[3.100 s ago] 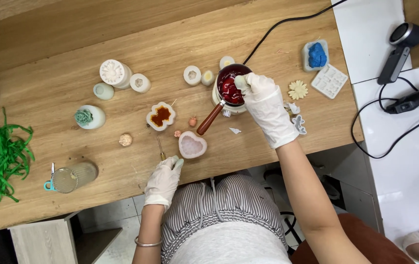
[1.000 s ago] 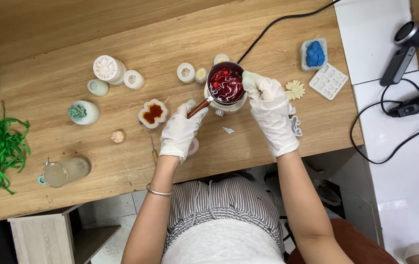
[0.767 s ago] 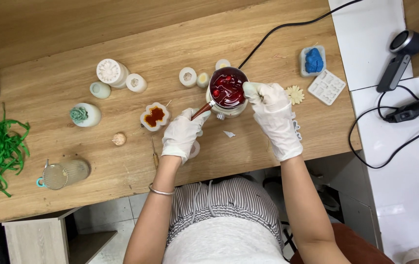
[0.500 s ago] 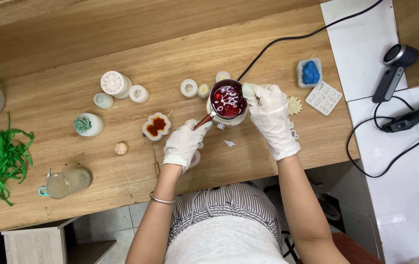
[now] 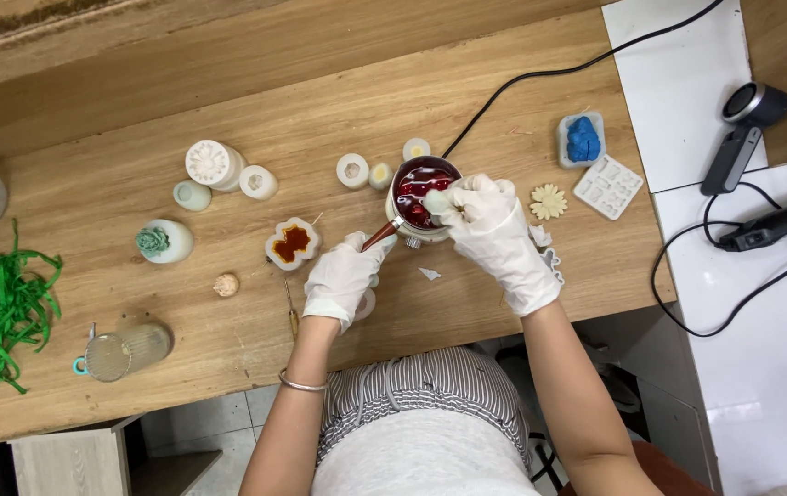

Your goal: The person, wearing gloves, pours red melted wax from a small pot into silicone candle molds on a wooden table and places small wax pieces into the pot. They stir the wax with a stick, adjust items on the table, and later flex a heart-shaped silicone mold to remove a finished candle.

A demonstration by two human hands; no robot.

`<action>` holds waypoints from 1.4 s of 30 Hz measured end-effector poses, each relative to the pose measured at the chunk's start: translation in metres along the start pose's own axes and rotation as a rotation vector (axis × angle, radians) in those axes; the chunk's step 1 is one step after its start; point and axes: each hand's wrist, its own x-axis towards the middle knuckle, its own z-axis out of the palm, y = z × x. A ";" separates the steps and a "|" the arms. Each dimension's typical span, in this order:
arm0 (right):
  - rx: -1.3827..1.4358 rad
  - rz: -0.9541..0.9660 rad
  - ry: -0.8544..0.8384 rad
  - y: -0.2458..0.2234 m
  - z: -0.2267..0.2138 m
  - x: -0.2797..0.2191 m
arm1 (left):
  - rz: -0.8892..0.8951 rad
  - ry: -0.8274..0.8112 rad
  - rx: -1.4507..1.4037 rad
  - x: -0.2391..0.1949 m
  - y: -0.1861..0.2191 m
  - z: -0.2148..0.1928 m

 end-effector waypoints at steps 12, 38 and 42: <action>-0.206 -0.068 0.119 0.018 -0.010 -0.005 | 0.045 0.009 0.050 0.004 -0.005 0.003; -0.118 -0.053 0.127 0.000 -0.008 -0.012 | 0.003 -0.031 0.012 -0.003 -0.004 0.003; -0.161 -0.095 0.117 0.005 0.001 -0.015 | 0.041 -0.012 0.057 0.008 -0.011 0.005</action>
